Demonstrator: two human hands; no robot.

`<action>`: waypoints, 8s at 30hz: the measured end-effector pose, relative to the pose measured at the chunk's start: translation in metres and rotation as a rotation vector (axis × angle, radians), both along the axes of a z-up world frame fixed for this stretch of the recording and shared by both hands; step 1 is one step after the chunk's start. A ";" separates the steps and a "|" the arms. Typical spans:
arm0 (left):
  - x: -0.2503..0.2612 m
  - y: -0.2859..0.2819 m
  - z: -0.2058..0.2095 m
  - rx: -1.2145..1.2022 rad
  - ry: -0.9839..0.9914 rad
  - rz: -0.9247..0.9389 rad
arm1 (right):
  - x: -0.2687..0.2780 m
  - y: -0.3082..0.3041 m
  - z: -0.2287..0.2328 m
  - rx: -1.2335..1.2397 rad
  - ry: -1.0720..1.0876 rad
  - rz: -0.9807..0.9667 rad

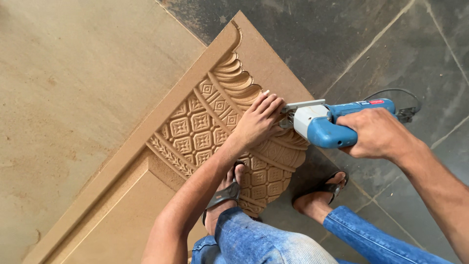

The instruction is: The person uses a handheld electric carving tool to shape the scalloped edge of a large, pre-carved wooden panel. They guide the tool along the decorative border while sitting on the floor.

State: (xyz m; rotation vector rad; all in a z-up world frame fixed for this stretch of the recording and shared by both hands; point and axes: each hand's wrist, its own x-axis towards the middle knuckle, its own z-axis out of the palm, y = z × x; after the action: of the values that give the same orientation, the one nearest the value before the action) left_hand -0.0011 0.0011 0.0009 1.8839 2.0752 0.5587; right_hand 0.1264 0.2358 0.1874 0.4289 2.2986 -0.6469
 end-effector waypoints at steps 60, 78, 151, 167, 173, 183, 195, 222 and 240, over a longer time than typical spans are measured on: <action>-0.005 -0.009 -0.014 0.012 -0.211 0.059 | 0.039 -0.055 -0.013 -0.101 0.080 -0.716; -0.008 -0.004 -0.010 0.020 -0.293 0.106 | 0.036 -0.080 -0.020 -0.062 0.143 -0.914; -0.010 -0.008 -0.002 0.030 -0.256 0.141 | 0.033 -0.084 -0.017 0.012 0.277 -0.803; -0.015 -0.012 -0.002 0.059 -0.357 0.120 | 0.029 -0.083 -0.012 -0.034 0.183 -0.819; -0.012 -0.011 -0.006 0.052 -0.311 0.141 | 0.031 -0.084 -0.015 0.008 0.191 -0.805; -0.010 -0.011 -0.007 0.047 -0.170 0.096 | 0.039 -0.060 -0.021 -0.021 0.287 -0.567; -0.007 -0.018 -0.007 0.092 -0.193 0.097 | 0.027 -0.052 -0.011 -0.083 0.176 -0.549; -0.003 -0.021 -0.012 0.133 -0.218 0.063 | 0.014 -0.019 -0.014 -0.042 0.190 -0.183; -0.005 -0.019 -0.004 0.094 -0.230 0.073 | 0.013 -0.021 -0.012 -0.038 0.126 -0.232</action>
State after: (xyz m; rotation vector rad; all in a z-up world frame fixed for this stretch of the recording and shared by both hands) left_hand -0.0061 -0.0184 -0.0029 1.7060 2.0043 0.8613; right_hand 0.1398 0.2147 0.1756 0.6608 2.3713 -0.8512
